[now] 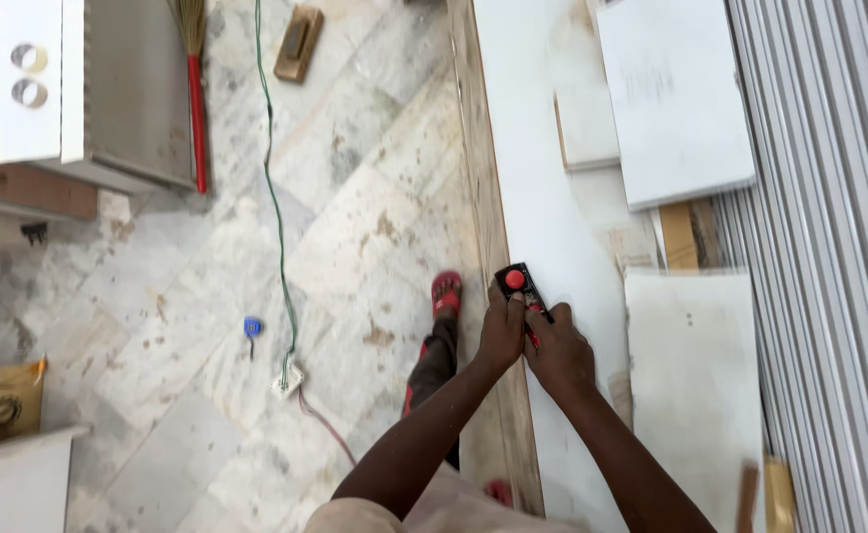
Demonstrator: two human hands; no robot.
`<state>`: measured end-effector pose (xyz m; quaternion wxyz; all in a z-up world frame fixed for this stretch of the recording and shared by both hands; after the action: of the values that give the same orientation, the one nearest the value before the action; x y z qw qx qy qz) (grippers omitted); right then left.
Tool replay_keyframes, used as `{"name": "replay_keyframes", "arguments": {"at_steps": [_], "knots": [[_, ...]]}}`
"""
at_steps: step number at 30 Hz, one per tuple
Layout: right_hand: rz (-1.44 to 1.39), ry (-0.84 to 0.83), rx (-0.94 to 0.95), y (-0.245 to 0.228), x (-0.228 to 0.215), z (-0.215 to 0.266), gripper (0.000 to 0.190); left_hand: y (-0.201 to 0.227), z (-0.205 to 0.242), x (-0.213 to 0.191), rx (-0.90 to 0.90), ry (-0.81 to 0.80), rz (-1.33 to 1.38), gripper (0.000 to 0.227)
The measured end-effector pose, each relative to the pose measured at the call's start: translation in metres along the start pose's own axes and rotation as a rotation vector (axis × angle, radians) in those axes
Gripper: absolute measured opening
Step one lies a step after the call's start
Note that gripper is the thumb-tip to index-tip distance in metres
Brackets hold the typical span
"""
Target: The person uses a hand sander to smooth the edge of a long wooden board placed on a workbench. The person moves the sander back and forth along the edge of the board, applying consistent pressure.
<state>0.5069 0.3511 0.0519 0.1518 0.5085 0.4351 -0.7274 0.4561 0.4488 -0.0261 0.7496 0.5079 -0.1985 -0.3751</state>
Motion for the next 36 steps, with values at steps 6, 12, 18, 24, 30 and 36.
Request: {"name": "replay_keyframes", "arguments": {"at_steps": [6,12,18,24,30,36], "knots": [[0.007,-0.026,0.004,0.004,-0.022,-0.191,0.037,0.082,-0.174,-0.03,-0.189,-0.052,0.075,0.055],[0.028,-0.011,-0.008,0.007,-0.039,-0.345,0.036,0.141,-0.315,-0.051,-0.061,-0.041,0.074,0.051],[0.063,0.053,-0.042,0.014,-0.047,-0.461,0.036,0.177,-0.429,-0.065,-0.045,-0.068,0.142,0.048],[0.073,0.086,-0.056,0.016,-0.057,-0.548,0.037,0.205,-0.518,-0.075,0.15,-0.013,0.1,0.043],[0.094,0.122,-0.088,0.03,-0.058,-0.634,0.042,0.211,-0.619,-0.077,0.106,0.025,0.093,0.048],[0.085,0.296,-0.238,0.043,-0.056,-0.709,0.033,0.22,-0.724,-0.08,0.112,0.105,-0.004,0.045]]}}
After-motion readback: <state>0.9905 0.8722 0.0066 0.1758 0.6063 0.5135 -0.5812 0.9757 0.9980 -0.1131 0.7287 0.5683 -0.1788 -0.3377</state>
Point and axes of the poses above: each hand's wrist, its own z-axis away from the middle knuckle, its own x-axis out of the palm, y = z × x, the point moved 2 cm from there along -z, towards the middle knuckle, and after that the axes turned 10 degrees about -x, right-handed, at the moved point
